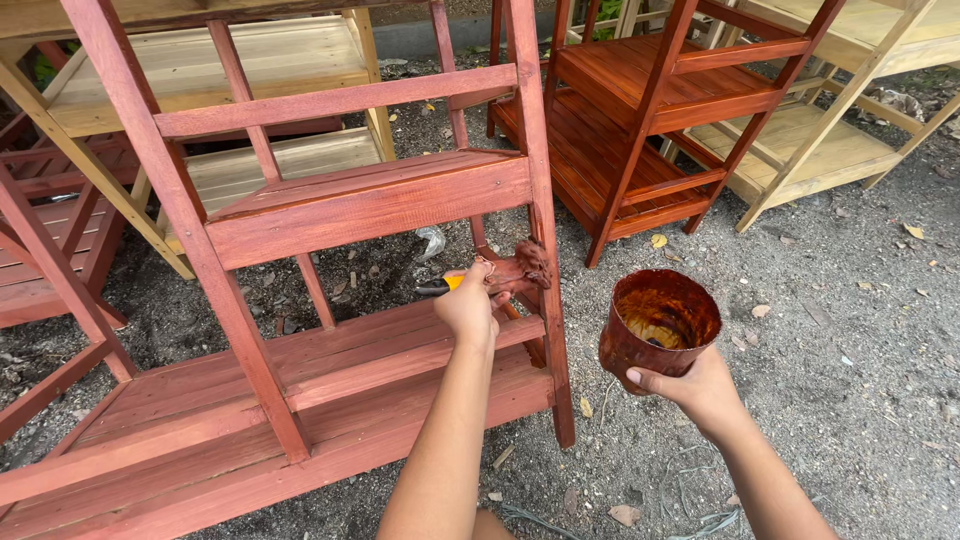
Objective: The person applies reddish-brown wood stain to a small wooden shelf unit using a brush, holding a stain container in the other hand. They coat the top rails, side panels, and inner shelves of the unit, working around its frame while standing outdoors among other stained and unstained furniture pieces.
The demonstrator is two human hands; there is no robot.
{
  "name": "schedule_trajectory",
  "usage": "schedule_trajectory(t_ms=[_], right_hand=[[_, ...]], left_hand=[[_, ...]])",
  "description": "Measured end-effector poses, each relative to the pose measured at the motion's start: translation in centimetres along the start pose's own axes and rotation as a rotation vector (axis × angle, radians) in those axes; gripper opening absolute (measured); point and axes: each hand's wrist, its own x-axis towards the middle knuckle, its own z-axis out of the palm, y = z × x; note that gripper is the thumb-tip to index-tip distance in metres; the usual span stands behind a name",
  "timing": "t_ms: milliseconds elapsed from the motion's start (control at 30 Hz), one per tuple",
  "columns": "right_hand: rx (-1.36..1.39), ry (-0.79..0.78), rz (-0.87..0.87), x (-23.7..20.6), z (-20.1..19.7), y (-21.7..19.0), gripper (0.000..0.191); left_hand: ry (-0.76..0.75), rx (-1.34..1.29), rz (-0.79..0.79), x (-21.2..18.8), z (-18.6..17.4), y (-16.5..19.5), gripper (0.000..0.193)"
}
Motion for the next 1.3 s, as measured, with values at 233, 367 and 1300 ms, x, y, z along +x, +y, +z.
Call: schedule_trajectory(t_ms=[233,367,1300], right_hand=[[0.024,-0.038,-0.063,0.0,1.4,-0.5,0.068],[-0.044,-0.014,-0.03,-0.3,1.7,-0.8,0.068],[-0.034,-0.044,-0.131,0.5,1.8,-0.7,0.074]], left_hand=[[-0.006,0.336,0.024,-0.5,-2.7,-1.8,0.018],[-0.023,0.458,0.031,-0.1,-2.7,-0.5,0.016],[-0.072,-0.58,-0.089,1.2,0.9,0.8,0.017]])
